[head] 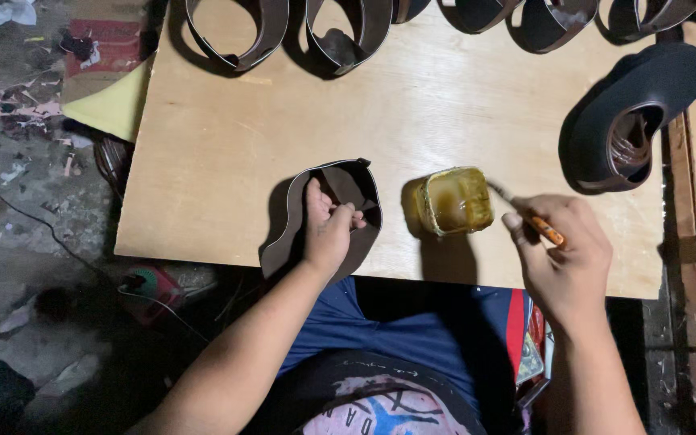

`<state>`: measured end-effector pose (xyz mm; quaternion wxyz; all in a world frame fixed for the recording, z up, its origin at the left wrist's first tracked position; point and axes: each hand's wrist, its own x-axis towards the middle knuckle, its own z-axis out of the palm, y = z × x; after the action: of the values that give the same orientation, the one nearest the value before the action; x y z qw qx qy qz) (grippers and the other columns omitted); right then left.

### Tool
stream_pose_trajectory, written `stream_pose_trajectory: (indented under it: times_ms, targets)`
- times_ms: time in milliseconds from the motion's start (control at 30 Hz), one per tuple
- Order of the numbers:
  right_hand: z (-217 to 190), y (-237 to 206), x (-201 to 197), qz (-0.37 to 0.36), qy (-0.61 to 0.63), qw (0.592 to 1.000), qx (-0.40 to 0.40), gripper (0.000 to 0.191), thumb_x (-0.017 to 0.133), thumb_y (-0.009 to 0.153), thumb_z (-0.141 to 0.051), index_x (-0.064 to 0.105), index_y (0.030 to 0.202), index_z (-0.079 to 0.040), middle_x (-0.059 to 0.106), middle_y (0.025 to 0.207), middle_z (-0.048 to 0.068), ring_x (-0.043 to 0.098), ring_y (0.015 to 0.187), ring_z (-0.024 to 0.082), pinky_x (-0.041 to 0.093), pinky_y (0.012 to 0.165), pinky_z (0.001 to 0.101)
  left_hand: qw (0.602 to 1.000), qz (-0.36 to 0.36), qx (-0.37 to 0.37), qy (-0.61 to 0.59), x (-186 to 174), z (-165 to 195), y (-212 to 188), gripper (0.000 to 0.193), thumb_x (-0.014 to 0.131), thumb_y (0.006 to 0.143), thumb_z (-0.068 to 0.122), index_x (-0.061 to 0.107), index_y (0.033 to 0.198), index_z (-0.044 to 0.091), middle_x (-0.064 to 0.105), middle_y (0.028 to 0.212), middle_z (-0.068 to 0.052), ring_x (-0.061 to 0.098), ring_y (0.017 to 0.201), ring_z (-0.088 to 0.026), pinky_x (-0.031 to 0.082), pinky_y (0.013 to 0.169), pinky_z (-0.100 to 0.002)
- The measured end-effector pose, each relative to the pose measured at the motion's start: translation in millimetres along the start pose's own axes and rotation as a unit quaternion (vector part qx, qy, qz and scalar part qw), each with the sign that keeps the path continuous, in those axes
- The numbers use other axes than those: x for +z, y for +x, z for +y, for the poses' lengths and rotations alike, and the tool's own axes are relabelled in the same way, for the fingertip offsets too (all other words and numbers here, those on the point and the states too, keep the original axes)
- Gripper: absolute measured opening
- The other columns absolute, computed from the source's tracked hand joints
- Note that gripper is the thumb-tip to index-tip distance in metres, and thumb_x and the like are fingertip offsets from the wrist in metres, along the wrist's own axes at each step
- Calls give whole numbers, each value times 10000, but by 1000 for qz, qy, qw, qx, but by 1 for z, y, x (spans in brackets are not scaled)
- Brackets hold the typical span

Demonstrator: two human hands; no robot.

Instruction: The person picks up a brown shoe upper component from the work board, holds it open, and uses a brush to spread yellow adhesive from a container onto the inner edge of the component. They then set the coated piece aside with the finished stack and take the next piece, repeating this across the episode.

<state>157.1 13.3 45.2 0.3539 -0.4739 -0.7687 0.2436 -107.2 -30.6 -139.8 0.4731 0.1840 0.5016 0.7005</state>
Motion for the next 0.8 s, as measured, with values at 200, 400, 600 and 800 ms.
stream_pose_trajectory:
  times_ms: [200, 400, 600, 800]
  targets:
    - [-17, -8, 23, -68, 381, 914, 121, 247, 730, 934, -84, 650, 1128, 45, 721, 1021, 104, 723, 924, 189, 613, 835, 343, 1000, -3, -10, -11, -5, 5, -2, 799, 476, 915, -23, 75, 1605, 26, 491, 1091, -126, 622, 781, -178, 579, 680, -323]
    - [-25, 13, 104, -109, 201, 973, 19, 229, 751, 936, -90, 712, 1129, 26, 736, 1053, 88, 670, 963, 116, 541, 865, 265, 992, -58, 108, -18, -1, 4, -5, 687, 434, 904, -81, 237, 1561, -51, 584, 1311, -123, 600, 1162, -164, 516, 1012, -284]
    - [-21, 33, 151, -153, 229, 958, 79, 224, 739, 929, -115, 709, 1115, 6, 761, 980, 61, 683, 889, 91, 558, 785, 245, 995, -54, 86, 3, 0, 4, -3, 691, 436, 894, -96, 204, 1544, -55, 597, 1255, -149, 589, 1119, -185, 509, 961, -308]
    - [-16, 44, 160, -58, 94, 992, -65, 183, 757, 944, -100, 733, 1074, 28, 738, 970, 96, 703, 848, 100, 568, 737, 248, 993, -73, 94, -10, 5, 8, 2, 692, 421, 871, -106, 230, 1529, -10, 566, 1305, -115, 563, 1187, -180, 463, 1016, -310]
